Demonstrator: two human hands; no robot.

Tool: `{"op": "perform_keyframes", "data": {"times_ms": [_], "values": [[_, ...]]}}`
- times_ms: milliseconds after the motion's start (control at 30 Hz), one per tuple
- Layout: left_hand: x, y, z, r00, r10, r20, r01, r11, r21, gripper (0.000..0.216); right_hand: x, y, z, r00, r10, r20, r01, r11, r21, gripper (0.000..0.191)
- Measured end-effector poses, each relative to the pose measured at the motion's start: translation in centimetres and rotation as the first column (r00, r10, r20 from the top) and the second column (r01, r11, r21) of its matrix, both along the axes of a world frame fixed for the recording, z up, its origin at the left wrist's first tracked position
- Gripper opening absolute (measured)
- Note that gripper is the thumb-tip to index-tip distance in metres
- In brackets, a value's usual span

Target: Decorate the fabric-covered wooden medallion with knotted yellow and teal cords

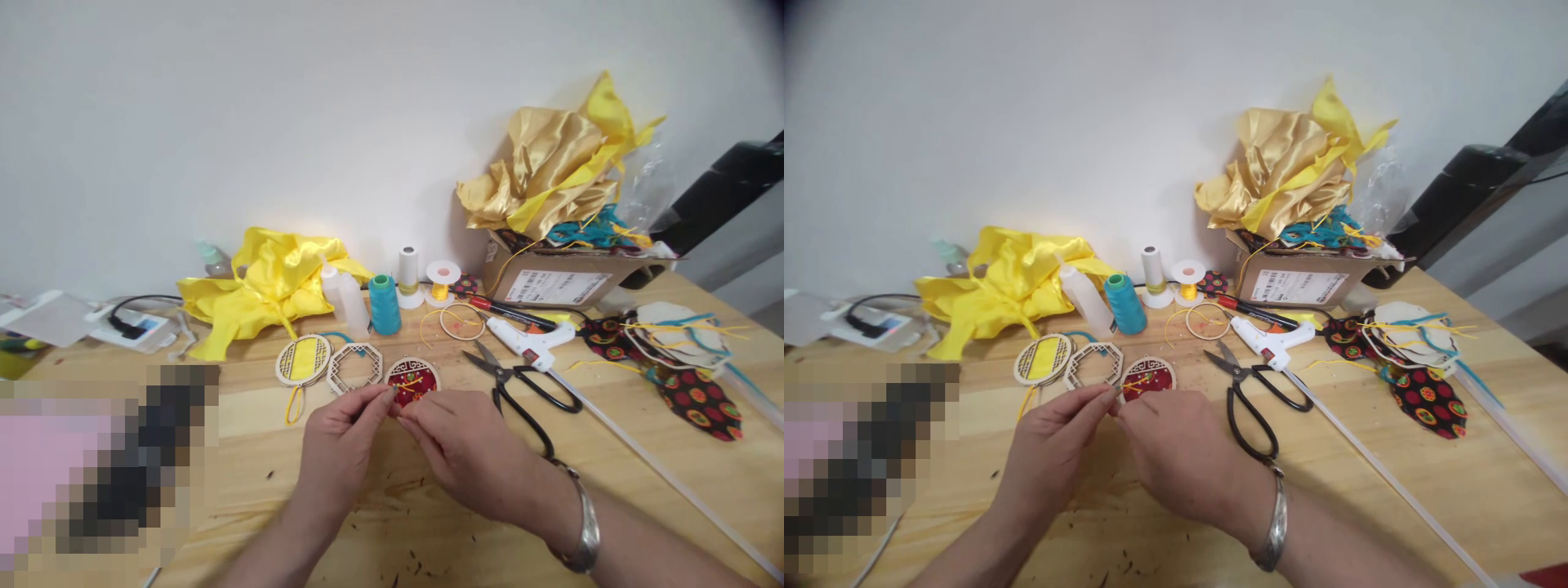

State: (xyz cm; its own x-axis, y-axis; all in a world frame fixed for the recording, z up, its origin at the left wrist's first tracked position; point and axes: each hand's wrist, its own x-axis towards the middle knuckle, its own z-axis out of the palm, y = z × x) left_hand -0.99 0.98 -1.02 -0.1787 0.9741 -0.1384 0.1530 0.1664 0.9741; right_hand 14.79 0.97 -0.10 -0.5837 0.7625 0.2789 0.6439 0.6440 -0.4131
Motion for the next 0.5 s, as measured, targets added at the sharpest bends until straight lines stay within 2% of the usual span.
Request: {"op": "perform_keyframes", "data": {"times_ms": [167,300,400,500], "values": [[0.1,-0.2,0.0,0.997,-0.039,-0.063,0.04,0.999,0.017,0.011,0.2,-0.4,0.0,0.982,0.04,0.187,-0.059,0.993,0.098,0.012],[0.2,-0.1,0.1,0.994,-0.076,-0.077,0.077,0.997,0.016,0.009,0.5,-0.2,0.1,0.968,0.071,0.239,-0.115,0.978,0.175,0.014],[0.3,-0.1,0.3,0.977,-0.198,-0.084,0.201,0.979,0.037,0.012,1.0,0.3,0.6,0.976,0.09,0.197,-0.135,0.965,0.225,0.017],[0.2,-0.3,0.4,0.92,-0.382,-0.085,0.385,0.923,0.018,0.017,1.8,1.2,1.1,0.993,0.099,0.07,-0.11,0.98,0.166,0.019]]}}
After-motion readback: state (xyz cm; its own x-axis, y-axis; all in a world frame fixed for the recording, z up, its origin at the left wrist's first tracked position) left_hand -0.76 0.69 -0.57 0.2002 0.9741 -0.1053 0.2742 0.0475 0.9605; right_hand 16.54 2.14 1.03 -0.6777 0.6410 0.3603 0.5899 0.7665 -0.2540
